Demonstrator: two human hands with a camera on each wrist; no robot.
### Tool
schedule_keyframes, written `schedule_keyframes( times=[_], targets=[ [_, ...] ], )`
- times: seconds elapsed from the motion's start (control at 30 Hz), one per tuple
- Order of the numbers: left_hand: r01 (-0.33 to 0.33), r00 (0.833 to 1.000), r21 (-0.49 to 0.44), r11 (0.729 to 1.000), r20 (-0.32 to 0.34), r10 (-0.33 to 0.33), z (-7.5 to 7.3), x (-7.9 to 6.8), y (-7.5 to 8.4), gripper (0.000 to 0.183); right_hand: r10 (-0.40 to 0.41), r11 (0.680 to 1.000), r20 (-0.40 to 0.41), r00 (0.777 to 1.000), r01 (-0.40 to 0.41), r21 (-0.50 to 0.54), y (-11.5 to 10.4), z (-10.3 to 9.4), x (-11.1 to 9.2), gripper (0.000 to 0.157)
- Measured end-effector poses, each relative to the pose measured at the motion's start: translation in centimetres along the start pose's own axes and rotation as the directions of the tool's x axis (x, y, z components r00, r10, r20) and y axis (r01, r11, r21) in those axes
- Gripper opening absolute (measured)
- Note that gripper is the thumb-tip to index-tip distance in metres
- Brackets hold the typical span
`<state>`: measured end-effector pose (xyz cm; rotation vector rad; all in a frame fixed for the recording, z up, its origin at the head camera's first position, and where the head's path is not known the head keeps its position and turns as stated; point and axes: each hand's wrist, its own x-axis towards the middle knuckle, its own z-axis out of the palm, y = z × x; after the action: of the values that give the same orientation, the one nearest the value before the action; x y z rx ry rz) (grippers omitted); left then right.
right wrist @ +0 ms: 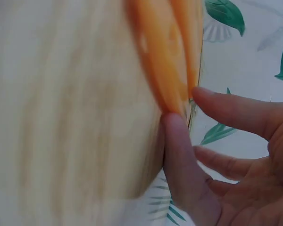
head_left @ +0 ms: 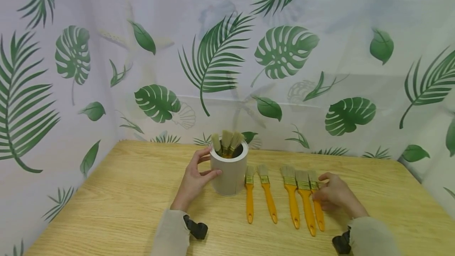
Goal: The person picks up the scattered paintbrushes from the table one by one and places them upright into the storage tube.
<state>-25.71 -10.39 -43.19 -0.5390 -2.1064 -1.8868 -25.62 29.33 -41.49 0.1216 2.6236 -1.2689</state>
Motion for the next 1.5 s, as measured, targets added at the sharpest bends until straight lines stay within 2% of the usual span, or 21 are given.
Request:
schedule_keyframes(
  times=[0.23, 0.43, 0.6, 0.83, 1.0, 1.2, 1.4, 1.5],
  targets=[
    [0.010, 1.000, 0.001, 1.000, 0.002, -0.010, 0.0, -0.1, -0.1, 0.057, 0.007, 0.994, -0.006, 1.000, -0.008, -0.107, -0.4, 0.4, -0.1, 0.067],
    [0.005, 1.000, 0.000, 1.000, 0.001, -0.005, 0.0, -0.3, 0.0, 0.057, -0.011, 0.993, -0.023, 1.000, 0.008, -0.122, -0.4, 0.5, -0.2, 0.066],
    [0.020, 1.000, 0.013, 1.000, -0.001, -0.020, 0.0, -0.2, -0.1, 0.058, -0.026, 0.998, -0.032, 0.999, 0.024, -0.060, -0.1, 0.1, -0.3, 0.068],
    [0.027, 1.000, 0.020, 0.999, -0.001, -0.027, 0.0, -0.2, 0.0, 0.059, -0.037, 0.992, -0.066, 0.997, 0.044, 0.117, -0.3, -0.5, -0.5, 0.067],
    [0.027, 1.000, 0.023, 0.999, 0.000, -0.027, 0.0, -0.1, -0.1, 0.059, -0.056, 0.973, -0.094, 0.994, 0.076, 0.219, -0.8, -0.6, -0.7, 0.067],
    [0.023, 1.000, 0.021, 1.000, -0.002, -0.023, -0.1, -0.1, -0.1, 0.059, -0.111, 0.953, -0.126, 0.986, 0.142, 0.268, -1.7, -0.4, -1.1, 0.067],
    [0.022, 1.000, 0.020, 1.000, -0.003, -0.021, -0.1, 0.0, -0.1, 0.059, -0.110, 0.930, -0.177, 0.978, 0.164, 0.328, -2.8, 0.0, -1.3, 0.065],
    [0.022, 1.000, 0.018, 1.000, -0.004, -0.022, -0.1, 0.1, -0.1, 0.059, -0.104, 0.913, -0.229, 0.968, 0.185, 0.364, -3.2, 0.4, -1.3, 0.065]
  ],
)
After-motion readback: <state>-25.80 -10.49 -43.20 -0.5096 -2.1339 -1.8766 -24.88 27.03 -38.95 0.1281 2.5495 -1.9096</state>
